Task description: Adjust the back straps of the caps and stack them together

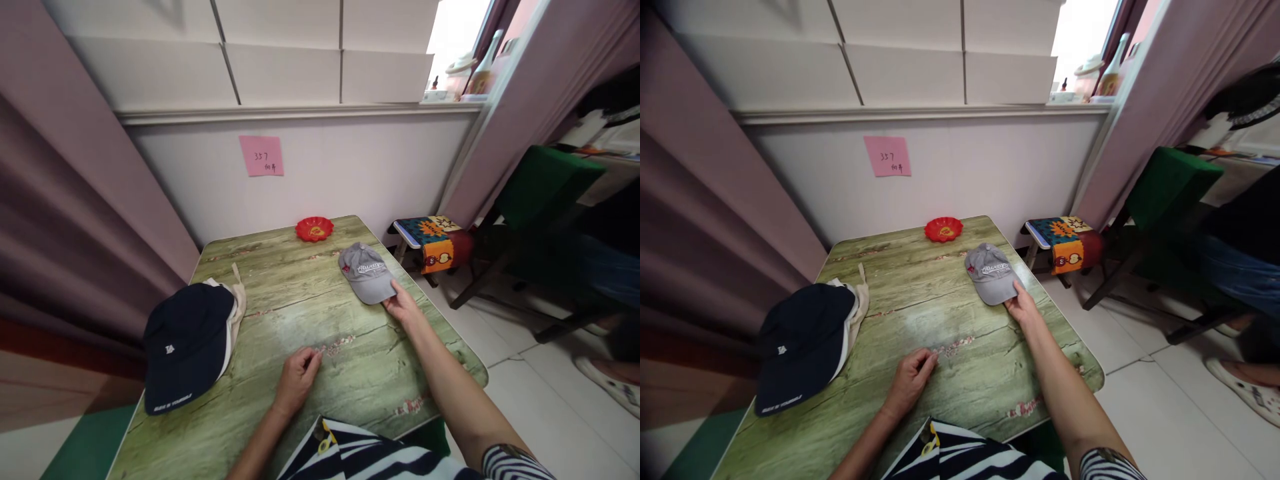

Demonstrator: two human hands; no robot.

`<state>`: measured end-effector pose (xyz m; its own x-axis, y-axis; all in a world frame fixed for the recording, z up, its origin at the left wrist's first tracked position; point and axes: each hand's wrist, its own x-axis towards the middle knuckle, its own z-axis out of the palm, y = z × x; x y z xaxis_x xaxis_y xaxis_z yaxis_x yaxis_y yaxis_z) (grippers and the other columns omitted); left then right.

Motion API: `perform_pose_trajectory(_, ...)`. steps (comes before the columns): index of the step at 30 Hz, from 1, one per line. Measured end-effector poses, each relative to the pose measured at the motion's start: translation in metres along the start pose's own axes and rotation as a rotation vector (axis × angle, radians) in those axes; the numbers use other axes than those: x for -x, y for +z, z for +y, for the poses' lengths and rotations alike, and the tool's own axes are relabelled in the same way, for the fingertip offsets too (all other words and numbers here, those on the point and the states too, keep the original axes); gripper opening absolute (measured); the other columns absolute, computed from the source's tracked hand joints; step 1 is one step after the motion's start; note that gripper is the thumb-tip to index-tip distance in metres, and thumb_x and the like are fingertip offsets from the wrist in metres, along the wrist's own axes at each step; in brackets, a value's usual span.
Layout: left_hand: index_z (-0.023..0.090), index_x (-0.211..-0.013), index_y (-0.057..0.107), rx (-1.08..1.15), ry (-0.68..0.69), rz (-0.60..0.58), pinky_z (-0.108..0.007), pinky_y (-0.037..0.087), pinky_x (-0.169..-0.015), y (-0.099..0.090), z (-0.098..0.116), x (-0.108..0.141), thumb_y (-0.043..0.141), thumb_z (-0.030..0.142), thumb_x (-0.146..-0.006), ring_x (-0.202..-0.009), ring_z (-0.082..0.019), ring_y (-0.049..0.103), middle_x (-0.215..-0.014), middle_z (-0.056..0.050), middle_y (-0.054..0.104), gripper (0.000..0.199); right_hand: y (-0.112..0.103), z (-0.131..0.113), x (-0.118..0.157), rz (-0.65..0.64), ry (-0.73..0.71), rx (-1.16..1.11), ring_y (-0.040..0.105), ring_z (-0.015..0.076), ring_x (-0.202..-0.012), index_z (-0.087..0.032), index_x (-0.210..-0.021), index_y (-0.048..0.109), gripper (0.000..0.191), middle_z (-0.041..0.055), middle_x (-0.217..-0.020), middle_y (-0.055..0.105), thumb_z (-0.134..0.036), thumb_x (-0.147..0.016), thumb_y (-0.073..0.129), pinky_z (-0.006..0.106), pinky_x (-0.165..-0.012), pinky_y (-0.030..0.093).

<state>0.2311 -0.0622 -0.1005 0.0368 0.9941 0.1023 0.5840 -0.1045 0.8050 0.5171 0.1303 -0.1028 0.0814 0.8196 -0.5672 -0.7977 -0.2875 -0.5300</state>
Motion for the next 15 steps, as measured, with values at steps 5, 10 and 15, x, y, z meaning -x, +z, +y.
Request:
perform_pose_trajectory(5,0.018,-0.065,0.053,0.0,-0.003,0.0,-0.026,0.035,-0.063,0.0,0.0,0.001,0.046,0.046,-0.094,-0.063,-0.015,0.049,-0.061,0.001,0.049,0.042,-0.013,-0.001,-0.003,0.03,-0.024,0.006,0.071,0.013,-0.068,-0.017,-0.095,0.066,0.017,-0.0003,-0.078,0.075,-0.006,-0.083,0.062,0.025,-0.069,0.062)
perform_pose_trajectory(10,0.018,-0.066,0.055,-0.012,-0.001,-0.007,-0.026,0.035,-0.063,0.0,0.0,0.001,0.045,0.046,-0.094,-0.063,-0.015,0.049,-0.061,0.0,0.05,0.042,-0.02,0.002,-0.007,0.104,-0.073,0.023,0.07,0.0115,-0.068,-0.017,-0.093,0.064,0.022,-0.0004,-0.079,0.074,0.0,-0.08,0.06,0.023,-0.069,0.062)
perform_pose_trajectory(15,0.018,-0.065,0.053,-0.021,0.003,0.003,-0.026,0.035,-0.063,0.001,-0.001,0.001,0.045,0.046,-0.094,-0.063,-0.015,0.048,-0.061,0.0,0.049,0.042,-0.022,0.006,-0.007,0.161,-0.114,0.044,0.068,0.0103,-0.068,-0.018,-0.091,0.062,0.019,-0.0013,-0.077,0.072,-0.002,-0.081,0.06,0.023,-0.073,0.061)
